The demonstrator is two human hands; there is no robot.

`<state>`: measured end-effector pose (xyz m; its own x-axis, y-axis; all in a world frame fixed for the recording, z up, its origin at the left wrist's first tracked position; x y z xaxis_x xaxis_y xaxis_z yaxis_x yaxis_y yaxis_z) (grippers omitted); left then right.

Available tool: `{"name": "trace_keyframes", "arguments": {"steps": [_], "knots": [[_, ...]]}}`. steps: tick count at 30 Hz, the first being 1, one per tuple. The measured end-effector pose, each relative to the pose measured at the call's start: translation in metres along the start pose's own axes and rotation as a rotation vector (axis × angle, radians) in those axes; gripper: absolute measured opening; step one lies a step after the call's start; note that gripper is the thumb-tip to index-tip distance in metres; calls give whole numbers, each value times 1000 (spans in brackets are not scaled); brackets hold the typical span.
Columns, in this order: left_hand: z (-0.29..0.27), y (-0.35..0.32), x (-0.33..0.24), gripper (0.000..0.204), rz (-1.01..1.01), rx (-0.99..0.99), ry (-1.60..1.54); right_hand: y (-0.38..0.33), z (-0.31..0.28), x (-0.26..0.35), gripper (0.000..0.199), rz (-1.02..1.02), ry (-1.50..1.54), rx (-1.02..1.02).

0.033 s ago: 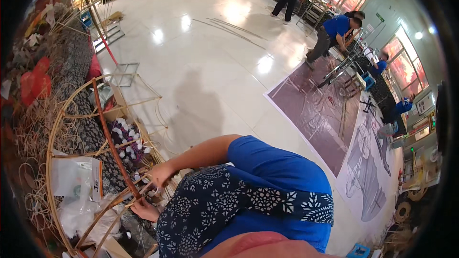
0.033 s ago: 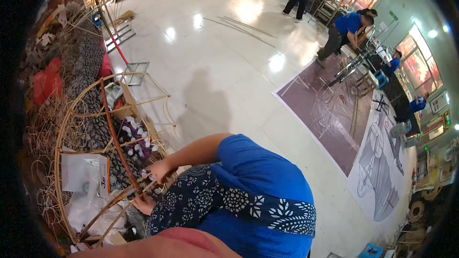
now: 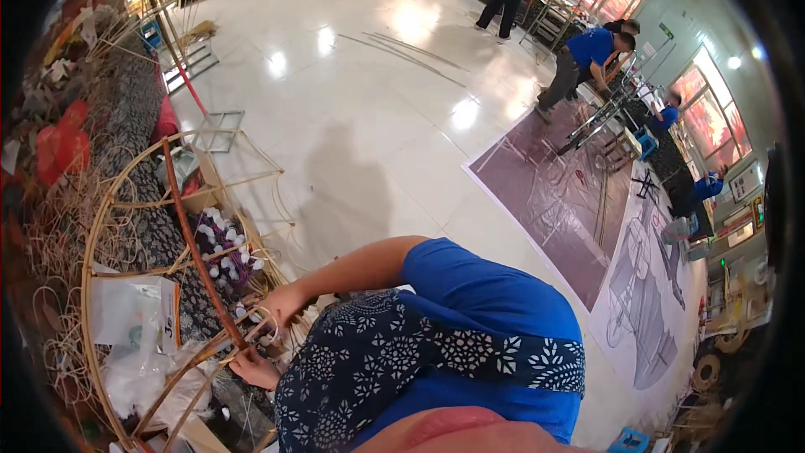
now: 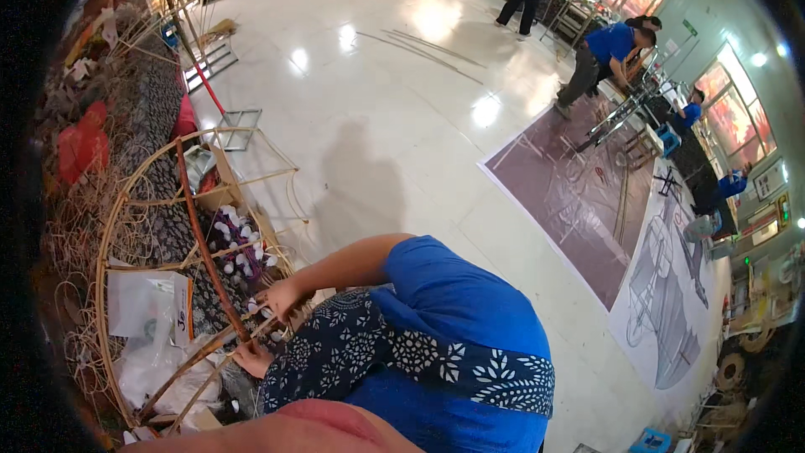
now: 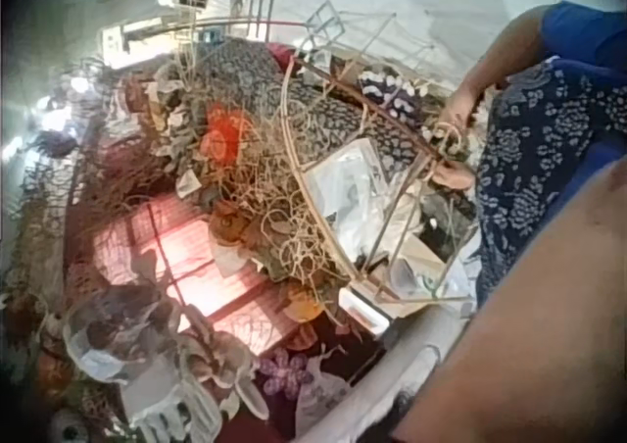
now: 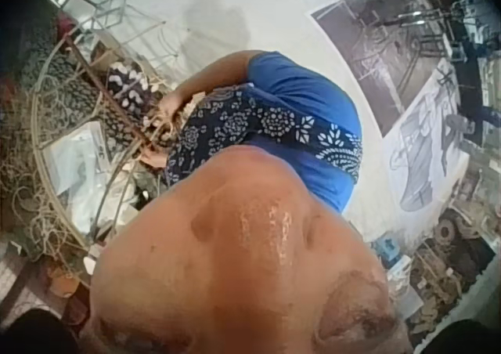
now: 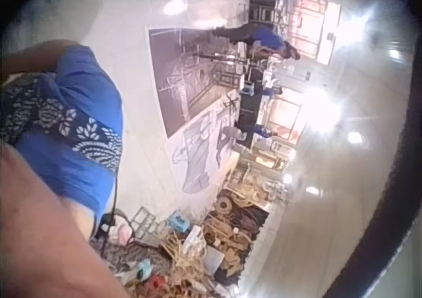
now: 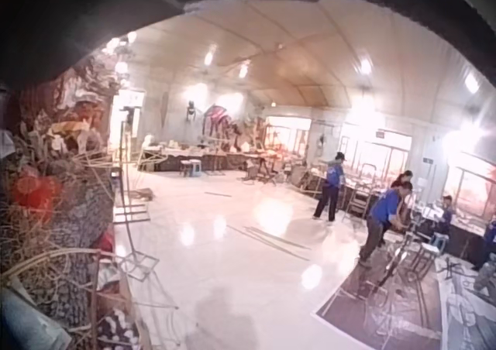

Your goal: Tying knots with string to secure joints in a large bamboo frame.

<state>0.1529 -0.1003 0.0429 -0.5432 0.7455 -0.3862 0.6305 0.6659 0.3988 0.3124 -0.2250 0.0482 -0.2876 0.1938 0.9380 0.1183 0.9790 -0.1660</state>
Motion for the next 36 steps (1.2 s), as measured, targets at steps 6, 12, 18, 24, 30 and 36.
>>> {"name": "trace_keyframes", "arguments": {"steps": [6, 12, 18, 24, 30, 36], "knots": [[0, 3, 0, 10, 19, 36, 24, -25, -4, 15, 24, 235, 151, 46], [0, 3, -1, 9, -8, 34, -12, -29, -6, 16, 27, 131, 119, -6], [2, 4, 3, 10, -42, 79, 40, -41, -16, -4, 23, 120, 161, -188], [3, 5, 1, 10, 4, 54, 90, -49, -24, 5, 20, 32, 174, -182], [2, 6, -5, 9, 14, 82, 169, -72, -29, 41, 20, 40, 254, -142], [0, 3, -12, 12, 70, -29, 180, -72, -24, 62, 23, -84, 198, -61]]}}
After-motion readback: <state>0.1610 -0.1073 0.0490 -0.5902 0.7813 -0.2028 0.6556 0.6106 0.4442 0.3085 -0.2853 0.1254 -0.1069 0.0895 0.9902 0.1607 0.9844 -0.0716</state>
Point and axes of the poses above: each hand's wrist, its own y-axis towards the middle knuckle, its own z-axis out of the palm, x = y × z, the point moved 2 cm from there along y, towards the middle knuckle, and after that the axes turned 14 degrees about y, right-handed, at the moved point
